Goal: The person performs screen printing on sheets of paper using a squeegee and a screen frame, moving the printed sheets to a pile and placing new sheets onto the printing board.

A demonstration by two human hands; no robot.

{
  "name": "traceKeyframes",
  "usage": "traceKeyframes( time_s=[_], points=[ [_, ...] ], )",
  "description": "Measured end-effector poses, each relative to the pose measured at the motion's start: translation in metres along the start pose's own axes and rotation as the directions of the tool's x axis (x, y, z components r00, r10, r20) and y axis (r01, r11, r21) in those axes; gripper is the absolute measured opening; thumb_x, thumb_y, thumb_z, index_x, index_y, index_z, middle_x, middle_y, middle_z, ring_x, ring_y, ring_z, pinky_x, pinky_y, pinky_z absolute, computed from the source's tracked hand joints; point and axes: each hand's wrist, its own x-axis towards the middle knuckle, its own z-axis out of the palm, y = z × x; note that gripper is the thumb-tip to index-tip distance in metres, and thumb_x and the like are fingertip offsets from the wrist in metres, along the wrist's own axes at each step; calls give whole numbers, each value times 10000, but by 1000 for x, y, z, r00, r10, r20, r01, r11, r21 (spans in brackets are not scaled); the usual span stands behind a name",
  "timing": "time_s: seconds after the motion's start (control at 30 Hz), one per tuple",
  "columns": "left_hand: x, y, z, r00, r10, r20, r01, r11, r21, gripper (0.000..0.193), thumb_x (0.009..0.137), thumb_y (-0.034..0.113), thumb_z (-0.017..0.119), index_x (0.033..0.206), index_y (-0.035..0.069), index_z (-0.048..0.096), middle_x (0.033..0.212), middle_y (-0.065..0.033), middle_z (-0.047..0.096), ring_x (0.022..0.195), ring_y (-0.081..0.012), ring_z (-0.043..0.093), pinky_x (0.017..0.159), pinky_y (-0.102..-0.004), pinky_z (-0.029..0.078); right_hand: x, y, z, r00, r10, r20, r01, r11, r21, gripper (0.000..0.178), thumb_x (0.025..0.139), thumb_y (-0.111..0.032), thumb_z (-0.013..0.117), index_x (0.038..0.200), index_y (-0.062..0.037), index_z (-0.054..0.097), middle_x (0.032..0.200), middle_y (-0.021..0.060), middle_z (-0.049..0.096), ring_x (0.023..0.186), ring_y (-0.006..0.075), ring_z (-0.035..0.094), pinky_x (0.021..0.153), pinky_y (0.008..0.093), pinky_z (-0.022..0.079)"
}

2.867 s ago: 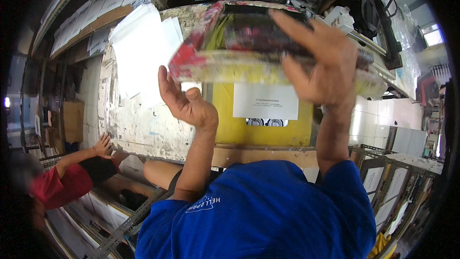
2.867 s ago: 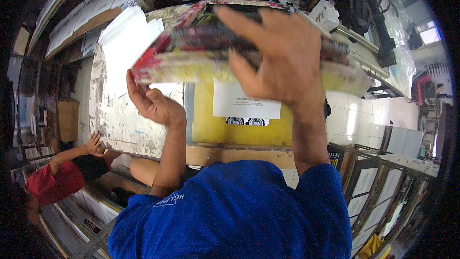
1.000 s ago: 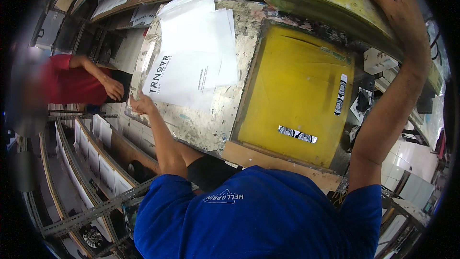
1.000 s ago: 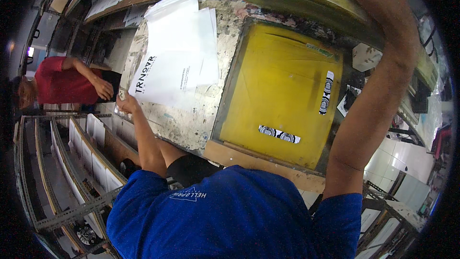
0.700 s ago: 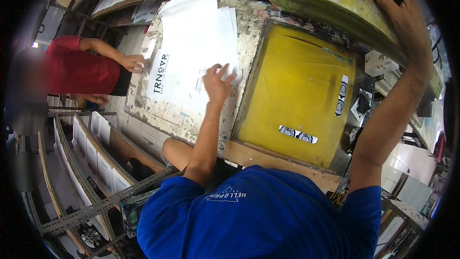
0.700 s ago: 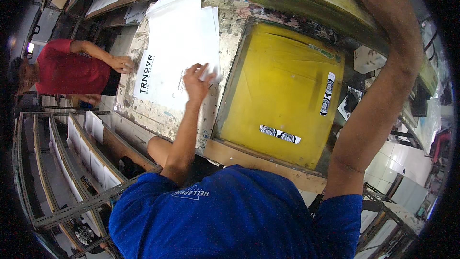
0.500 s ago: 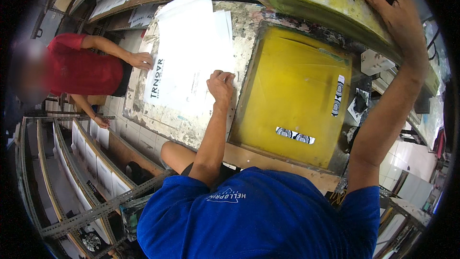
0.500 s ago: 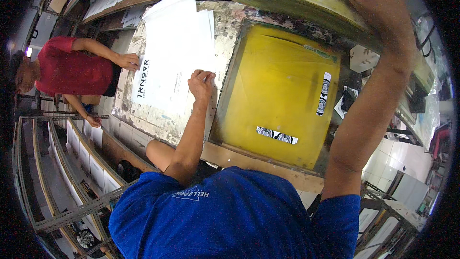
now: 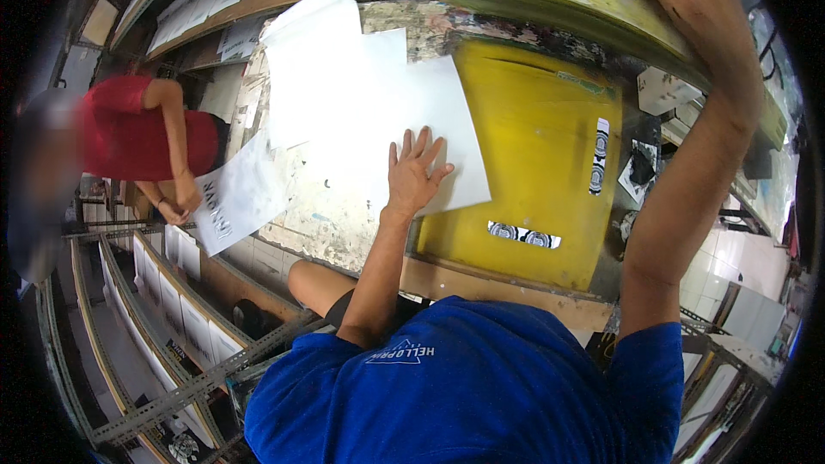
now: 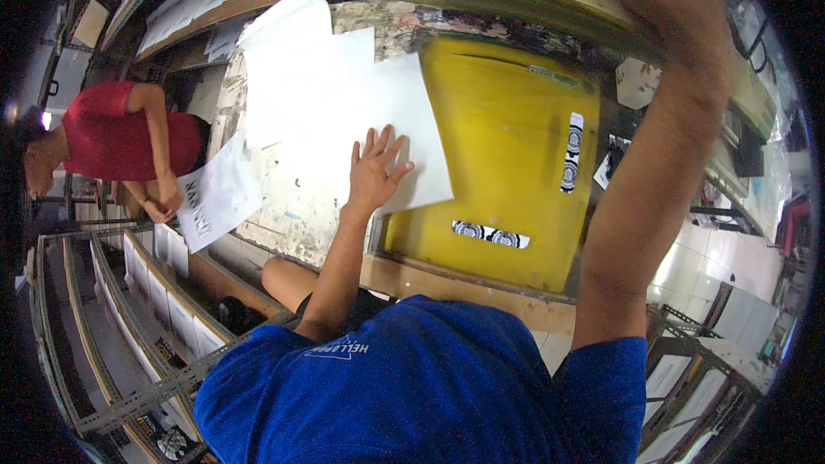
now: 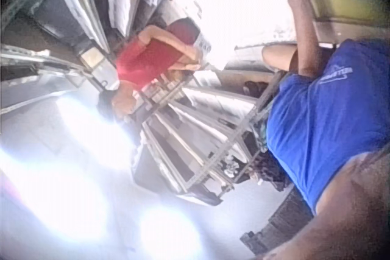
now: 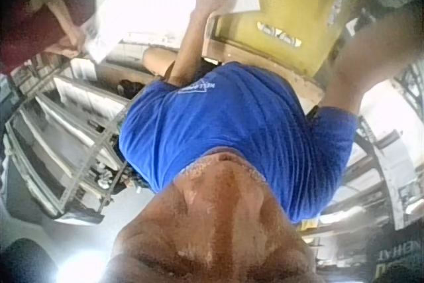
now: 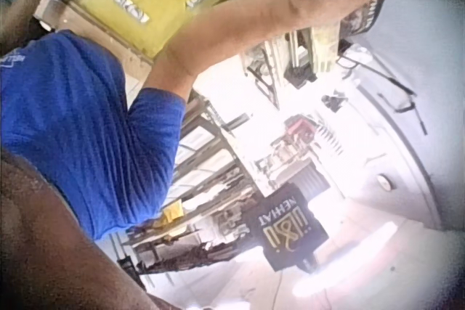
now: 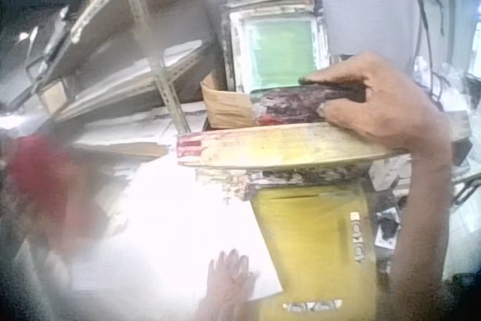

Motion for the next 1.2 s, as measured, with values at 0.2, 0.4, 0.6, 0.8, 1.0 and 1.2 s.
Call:
traceKeyframes(
  time_s=[0.2,0.4,0.6,0.8,1.0,1.2],
  points=[
    [30,31,65,963,264,57,-265,964,1,669,858,436,716,1445,172,536,1610,-102,350,1484,-421,271,1178,-639,215,-5,11,0,984,-114,-137,118,993,22,403,842,-230,656,1165,2,725,912,165,761,722,220,681,729,318,545],
    [82,96,102,881,416,226,-426,905,-6,703,878,498,669,1485,196,483,1629,-73,305,1519,-366,200,1228,-571,146,14,31,-1,997,63,45,-67,992,105,379,840,-243,646,1123,-12,745,932,171,762,742,232,686,729,326,544],
    [77,131,116,801,486,349,-505,862,-40,715,899,513,636,1518,214,437,1655,-50,246,1539,-343,138,1253,-544,101,7,28,-5,999,-24,32,20,994,109,383,848,-247,620,1102,10,745,884,166,760,669,211,650,669,321,534],
    [60,132,120,791,521,322,-537,842,-44,720,895,518,629,1519,213,436,1652,-54,253,1541,-339,131,1255,-545,88,14,28,-16,983,18,184,-58,974,218,366,860,-242,609,1066,22,756,842,154,756,621,181,618,614,302,511],
    [48,132,116,784,516,344,-531,846,-60,715,892,509,634,1515,213,443,1653,-50,254,1542,-336,129,1256,-546,78,2,27,1,995,-87,-39,89,993,75,369,852,-251,621,1052,27,759,845,156,757,641,195,629,642,324,520],
    [41,133,117,782,541,309,-546,834,-77,711,892,511,629,1511,210,449,1651,-50,260,1540,-335,138,1254,-547,78,12,44,2,997,-48,60,40,990,133,385,849,-260,620,1067,28,754,881,157,761,671,209,647,686,329,542]
  ],
)
